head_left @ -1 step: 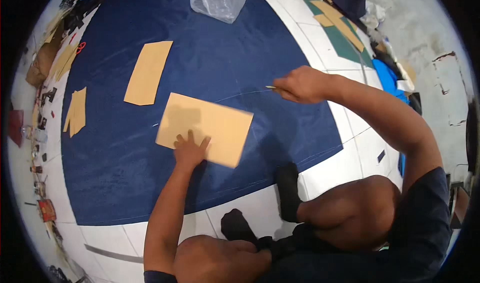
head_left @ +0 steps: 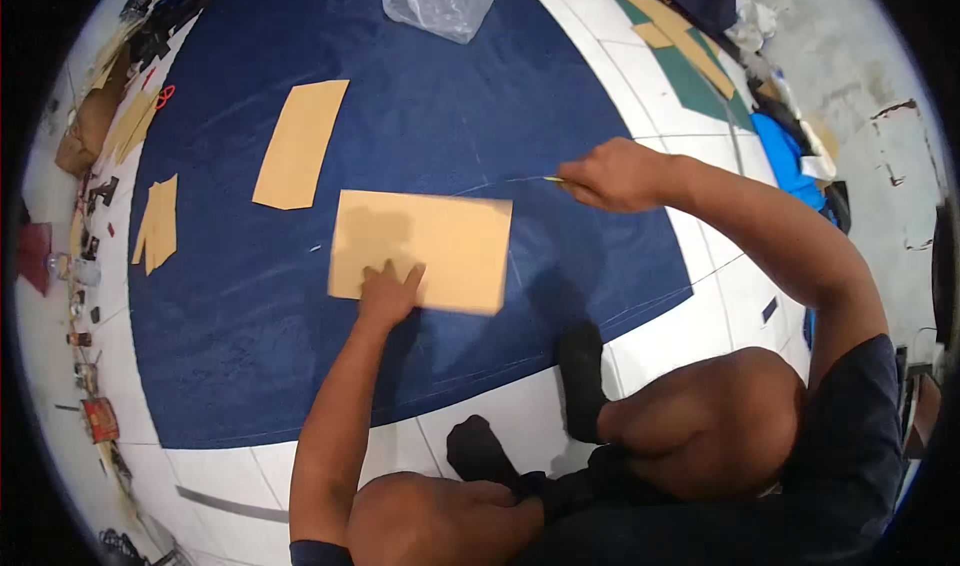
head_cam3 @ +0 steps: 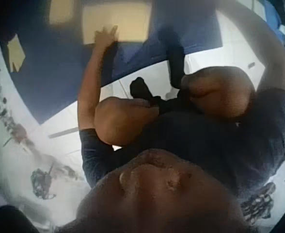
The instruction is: The person traces the outline of rectangular paper templates onto a large blue fabric using a white marking tool.
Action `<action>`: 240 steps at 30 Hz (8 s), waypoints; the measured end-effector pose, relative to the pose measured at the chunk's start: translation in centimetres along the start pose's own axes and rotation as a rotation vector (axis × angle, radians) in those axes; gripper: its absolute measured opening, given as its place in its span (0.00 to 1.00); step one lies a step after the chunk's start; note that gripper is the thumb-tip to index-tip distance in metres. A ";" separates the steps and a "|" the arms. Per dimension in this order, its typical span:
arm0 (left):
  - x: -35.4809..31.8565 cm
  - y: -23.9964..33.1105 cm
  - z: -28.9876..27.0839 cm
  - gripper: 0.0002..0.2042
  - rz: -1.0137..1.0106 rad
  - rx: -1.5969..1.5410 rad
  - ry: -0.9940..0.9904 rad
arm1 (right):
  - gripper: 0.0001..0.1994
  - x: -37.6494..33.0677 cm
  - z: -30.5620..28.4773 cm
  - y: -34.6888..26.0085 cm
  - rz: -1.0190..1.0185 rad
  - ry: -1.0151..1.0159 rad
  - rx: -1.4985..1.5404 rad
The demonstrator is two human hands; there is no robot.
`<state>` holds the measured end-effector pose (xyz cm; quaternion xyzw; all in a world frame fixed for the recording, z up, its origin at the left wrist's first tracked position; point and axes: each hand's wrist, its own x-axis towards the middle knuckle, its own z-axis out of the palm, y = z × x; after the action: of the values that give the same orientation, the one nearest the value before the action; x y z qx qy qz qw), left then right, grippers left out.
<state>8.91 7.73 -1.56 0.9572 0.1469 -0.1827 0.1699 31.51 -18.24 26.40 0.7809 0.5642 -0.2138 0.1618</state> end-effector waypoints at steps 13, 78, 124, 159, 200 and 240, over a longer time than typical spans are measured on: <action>-4.7 -0.8 -12.4 0.33 -0.175 0.147 -0.323 | 0.15 10.7 22.0 -4.4 0.130 0.440 0.802; 12.0 10.8 0.2 0.34 -0.319 -0.198 0.590 | 0.21 21.1 19.8 7.3 0.095 0.832 0.569; 11.7 11.0 0.0 0.34 -0.327 -0.176 0.632 | 0.22 35.9 13.6 14.6 0.282 0.937 0.366; 11.9 11.4 -0.3 0.41 -0.300 -0.231 0.695 | 0.23 36.1 13.6 15.0 0.279 0.892 0.214; 11.8 11.6 -0.4 0.40 -0.349 -0.170 0.584 | 0.21 35.5 13.3 14.5 0.280 0.920 0.374; 11.7 11.6 -0.1 0.38 -0.323 -0.277 0.606 | 0.14 32.7 8.0 -0.8 -0.583 0.072 1.109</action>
<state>23.38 -0.06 -2.98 0.9002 0.3631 0.1061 0.2157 38.48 4.58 2.64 0.5696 0.5641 -0.4837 -0.3513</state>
